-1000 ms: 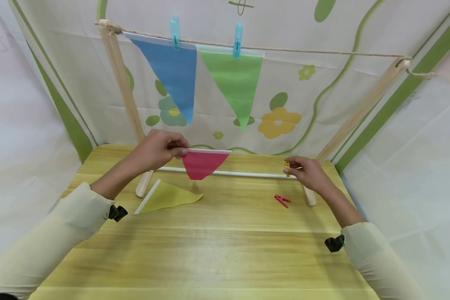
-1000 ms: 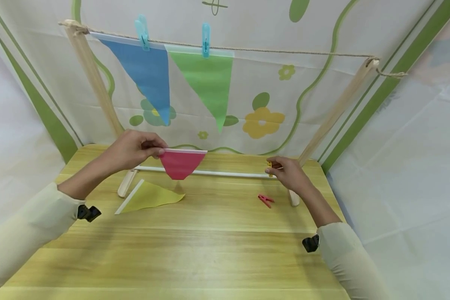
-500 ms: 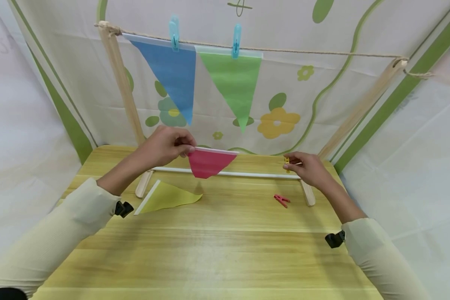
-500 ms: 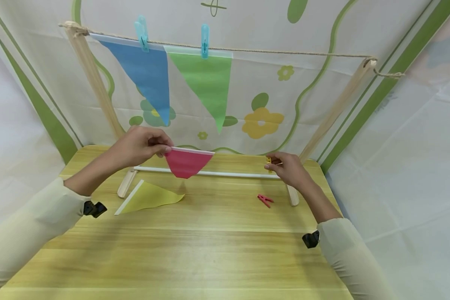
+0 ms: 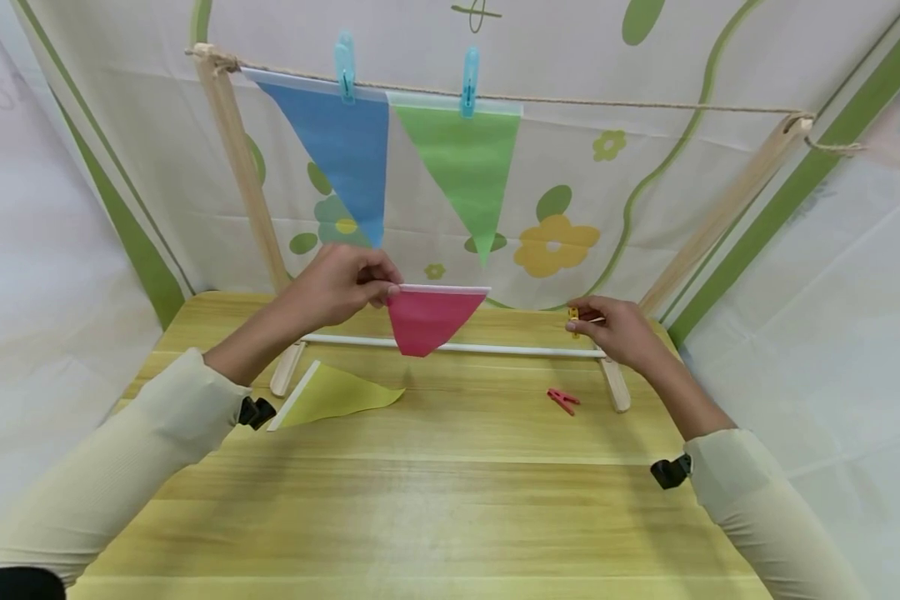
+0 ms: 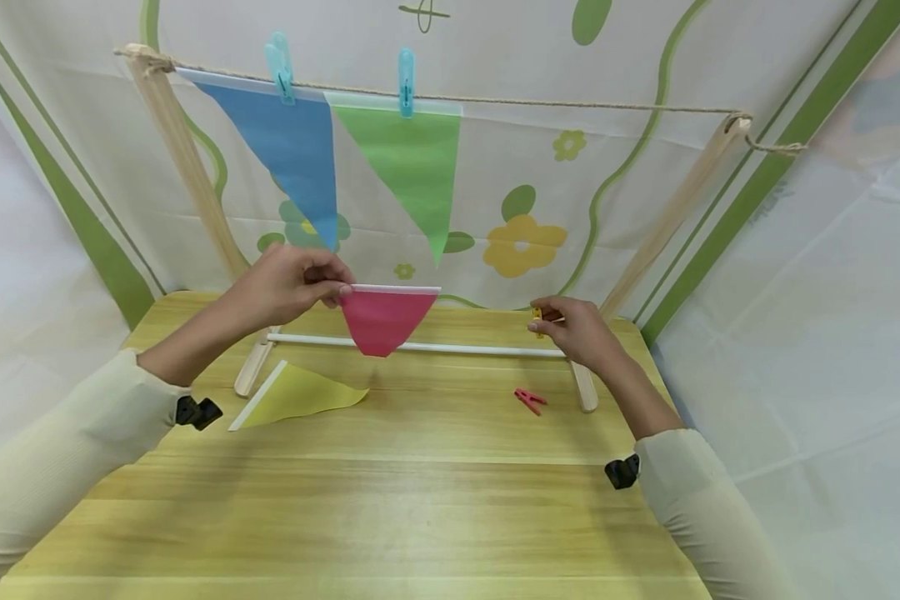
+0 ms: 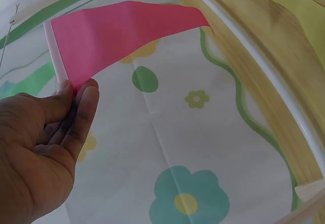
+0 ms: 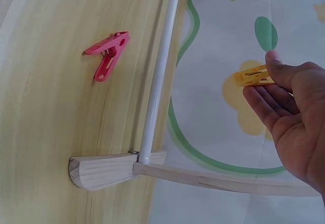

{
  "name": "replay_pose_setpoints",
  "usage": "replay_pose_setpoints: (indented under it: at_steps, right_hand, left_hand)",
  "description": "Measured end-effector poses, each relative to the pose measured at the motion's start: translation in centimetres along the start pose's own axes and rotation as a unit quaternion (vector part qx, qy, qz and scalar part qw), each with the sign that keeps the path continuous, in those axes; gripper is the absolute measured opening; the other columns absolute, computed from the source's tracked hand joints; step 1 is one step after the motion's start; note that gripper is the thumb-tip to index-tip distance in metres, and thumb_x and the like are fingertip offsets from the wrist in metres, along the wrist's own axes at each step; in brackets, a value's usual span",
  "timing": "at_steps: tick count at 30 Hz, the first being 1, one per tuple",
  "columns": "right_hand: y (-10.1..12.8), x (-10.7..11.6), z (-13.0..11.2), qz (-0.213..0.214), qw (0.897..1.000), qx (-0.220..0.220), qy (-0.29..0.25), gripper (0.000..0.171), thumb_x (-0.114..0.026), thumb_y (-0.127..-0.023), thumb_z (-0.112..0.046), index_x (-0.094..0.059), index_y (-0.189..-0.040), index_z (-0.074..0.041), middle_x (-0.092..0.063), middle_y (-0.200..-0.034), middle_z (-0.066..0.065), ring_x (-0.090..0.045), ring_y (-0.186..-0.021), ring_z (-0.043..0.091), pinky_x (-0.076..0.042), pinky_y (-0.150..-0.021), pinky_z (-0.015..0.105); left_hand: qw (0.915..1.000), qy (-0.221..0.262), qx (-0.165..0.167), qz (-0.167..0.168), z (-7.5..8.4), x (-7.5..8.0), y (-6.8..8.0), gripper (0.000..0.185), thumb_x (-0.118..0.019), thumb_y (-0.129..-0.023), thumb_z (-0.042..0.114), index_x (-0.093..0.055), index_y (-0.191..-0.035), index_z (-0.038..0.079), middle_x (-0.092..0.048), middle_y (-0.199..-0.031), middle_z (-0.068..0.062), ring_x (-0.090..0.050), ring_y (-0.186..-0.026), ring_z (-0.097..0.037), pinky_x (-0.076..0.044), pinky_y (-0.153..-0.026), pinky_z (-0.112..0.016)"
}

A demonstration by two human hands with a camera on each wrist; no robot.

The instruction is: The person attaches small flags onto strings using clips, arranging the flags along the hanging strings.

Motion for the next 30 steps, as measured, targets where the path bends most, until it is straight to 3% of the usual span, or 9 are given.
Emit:
replay_pose_setpoints:
  at_steps: [9, 14, 30]
  right_hand:
    - [-0.3, 0.5, -0.4, 0.003, 1.000, 0.007, 0.002, 0.046, -0.072, -0.114, -0.023, -0.066, -0.154, 0.000, -0.076, -0.140, 0.026, -0.076, -0.127, 0.047, -0.064, -0.106, 0.064]
    - [-0.4, 0.7, -0.6, 0.009, 1.000, 0.016, 0.006, 0.046, -0.072, -0.114, -0.023, -0.067, -0.153, 0.001, -0.076, -0.140, 0.027, -0.075, -0.127, 0.047, -0.064, -0.107, 0.064]
    - [-1.0, 2.5, -2.1, 0.026, 0.999, 0.040, 0.010, 0.043, -0.074, -0.112, -0.022, -0.071, -0.148, 0.001, -0.079, -0.133, 0.027, -0.079, -0.120, 0.045, -0.066, -0.103, 0.062]
  left_hand:
    - [0.9999, 0.008, 0.013, -0.007, 0.6, 0.0, -0.5, 0.010, -0.073, -0.109, 0.000, -0.082, -0.111, 0.002, -0.085, -0.102, -0.015, -0.084, -0.091, -0.025, -0.071, -0.080, -0.029]
    - [0.9999, 0.004, 0.011, -0.008, 1.0, 0.0, -0.9, 0.010, -0.072, -0.109, 0.000, -0.082, -0.112, 0.001, -0.085, -0.104, -0.015, -0.085, -0.095, -0.030, -0.072, -0.084, -0.036]
    - [0.9995, -0.002, -0.031, 0.006, 3.4, -0.1, -2.2, 0.009, -0.075, -0.109, 0.006, -0.084, -0.110, 0.003, -0.085, -0.096, -0.011, -0.081, -0.083, -0.023, -0.069, -0.077, -0.036]
Point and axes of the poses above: each hand's wrist, its own y-axis away from the middle knuckle, its own x-axis out of the back of the hand, z = x × y, the point moved 3 cm from there along -y, towards the middle knuckle
